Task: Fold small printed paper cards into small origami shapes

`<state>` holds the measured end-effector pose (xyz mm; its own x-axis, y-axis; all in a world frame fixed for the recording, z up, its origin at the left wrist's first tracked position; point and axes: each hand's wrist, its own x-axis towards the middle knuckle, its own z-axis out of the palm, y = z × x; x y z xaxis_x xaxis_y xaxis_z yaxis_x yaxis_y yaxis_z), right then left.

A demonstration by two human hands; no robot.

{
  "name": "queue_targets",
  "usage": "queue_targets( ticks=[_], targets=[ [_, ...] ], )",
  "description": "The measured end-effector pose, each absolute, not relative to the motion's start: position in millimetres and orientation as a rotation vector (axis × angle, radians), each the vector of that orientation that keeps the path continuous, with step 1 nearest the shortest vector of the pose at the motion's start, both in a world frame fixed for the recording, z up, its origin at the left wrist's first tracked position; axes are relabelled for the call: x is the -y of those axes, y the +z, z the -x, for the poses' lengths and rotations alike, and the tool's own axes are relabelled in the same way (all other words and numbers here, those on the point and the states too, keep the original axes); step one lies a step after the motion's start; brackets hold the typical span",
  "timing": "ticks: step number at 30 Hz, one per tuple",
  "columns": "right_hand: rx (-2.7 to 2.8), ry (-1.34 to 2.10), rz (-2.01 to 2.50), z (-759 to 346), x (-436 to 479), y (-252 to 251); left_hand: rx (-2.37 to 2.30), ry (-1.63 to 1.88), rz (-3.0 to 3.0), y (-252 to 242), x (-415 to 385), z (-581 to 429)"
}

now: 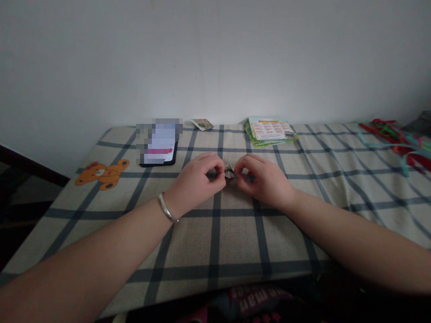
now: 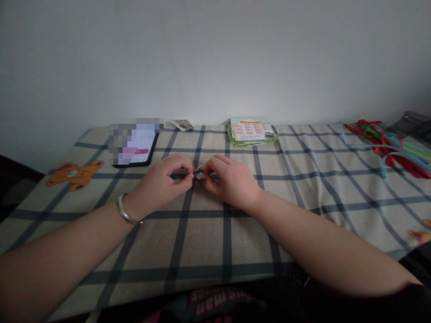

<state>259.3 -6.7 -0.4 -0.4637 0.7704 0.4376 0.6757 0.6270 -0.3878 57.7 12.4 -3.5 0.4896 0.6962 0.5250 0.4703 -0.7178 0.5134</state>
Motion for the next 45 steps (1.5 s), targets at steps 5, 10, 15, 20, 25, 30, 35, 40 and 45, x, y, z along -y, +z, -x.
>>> queue_targets(
  ticks=[5, 10, 15, 20, 25, 30, 35, 40, 45],
  targets=[
    [2.267, 0.207, 1.147, -259.3, 6.3, -0.8, -1.039, 1.035, -2.419, -6.5, -13.6, -58.5],
    [2.285, 0.184, 1.145, -260.4, 5.0, -0.2, -1.068, 1.045, -2.388, -9.5, -16.6, -58.1],
    [2.319, 0.139, 1.131, -260.1, 5.7, 1.7, -1.043, 0.966, -2.501, -8.1, -20.0, -55.7],
    [2.34, 0.155, 1.142, -261.0, 4.2, 2.8, -1.023, 0.962, -2.565, -8.5, -19.7, -55.7],
    [2.354, 0.106, 1.123, -261.9, 0.4, 2.5, -0.998, 0.965, -2.577, -10.9, -18.5, -56.9],
    [2.319, 0.059, 1.151, -260.8, -1.1, 0.6, -1.006, 0.958, -2.601, -10.4, -19.3, -57.2],
    [2.26, 0.127, 1.176, -261.4, -1.6, -2.9, -1.035, 0.927, -2.635, -7.9, -19.0, -56.0],
    [2.218, 0.215, 1.224, -263.6, -4.8, -4.7, -1.046, 0.896, -2.656, -6.6, -18.3, -54.1],
    [2.236, 0.268, 1.209, -267.1, -7.2, -1.7, -1.067, 0.852, -2.656, -6.7, -19.5, -52.6]
  ],
)
